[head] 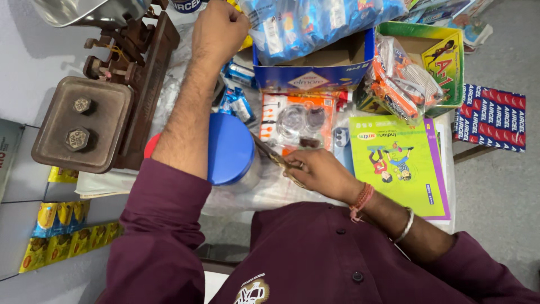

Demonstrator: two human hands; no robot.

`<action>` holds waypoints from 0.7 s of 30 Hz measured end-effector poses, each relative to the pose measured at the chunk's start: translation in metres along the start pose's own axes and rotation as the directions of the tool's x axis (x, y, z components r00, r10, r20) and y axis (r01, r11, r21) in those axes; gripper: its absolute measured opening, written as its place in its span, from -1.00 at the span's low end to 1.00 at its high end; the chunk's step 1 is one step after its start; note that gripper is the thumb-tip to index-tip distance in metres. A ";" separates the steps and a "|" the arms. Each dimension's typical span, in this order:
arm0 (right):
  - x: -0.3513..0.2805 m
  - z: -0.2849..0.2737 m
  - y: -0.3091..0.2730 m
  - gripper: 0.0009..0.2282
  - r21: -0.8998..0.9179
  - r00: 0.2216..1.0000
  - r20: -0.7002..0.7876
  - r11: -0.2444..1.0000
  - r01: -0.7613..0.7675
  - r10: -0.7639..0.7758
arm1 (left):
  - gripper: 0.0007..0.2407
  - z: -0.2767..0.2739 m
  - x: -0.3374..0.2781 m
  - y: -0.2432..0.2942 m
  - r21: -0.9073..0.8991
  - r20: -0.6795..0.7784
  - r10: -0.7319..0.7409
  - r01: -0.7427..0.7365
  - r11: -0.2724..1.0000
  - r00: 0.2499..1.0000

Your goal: The person uses scissors to cut open a plastic bag of blue-wrapped snack bars, then repeatedly picks up individual bars and places them into a cardboard box on the table. The person continues transferring bars from the bag to the box until the clip ends.

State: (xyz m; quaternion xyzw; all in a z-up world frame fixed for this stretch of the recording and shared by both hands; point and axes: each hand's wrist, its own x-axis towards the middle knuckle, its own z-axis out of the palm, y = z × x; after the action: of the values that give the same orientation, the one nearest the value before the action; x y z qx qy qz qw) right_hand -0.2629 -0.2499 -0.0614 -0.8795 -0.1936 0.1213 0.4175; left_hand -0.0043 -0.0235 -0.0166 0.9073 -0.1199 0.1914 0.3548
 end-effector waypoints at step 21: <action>0.025 -0.033 -0.024 -0.74 0.041 0.997 0.027 0.997 -0.068 0.067 | -0.80 -0.066 -0.026 0.013 -0.032 0.011 0.172 -0.171 0.985 0.985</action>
State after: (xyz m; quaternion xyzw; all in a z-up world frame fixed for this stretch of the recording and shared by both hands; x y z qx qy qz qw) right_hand -0.2335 -0.2474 -0.0232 -0.8749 -0.1665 0.1506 0.4292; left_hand -0.0500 0.0150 0.0247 0.8892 -0.2030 0.2131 0.3503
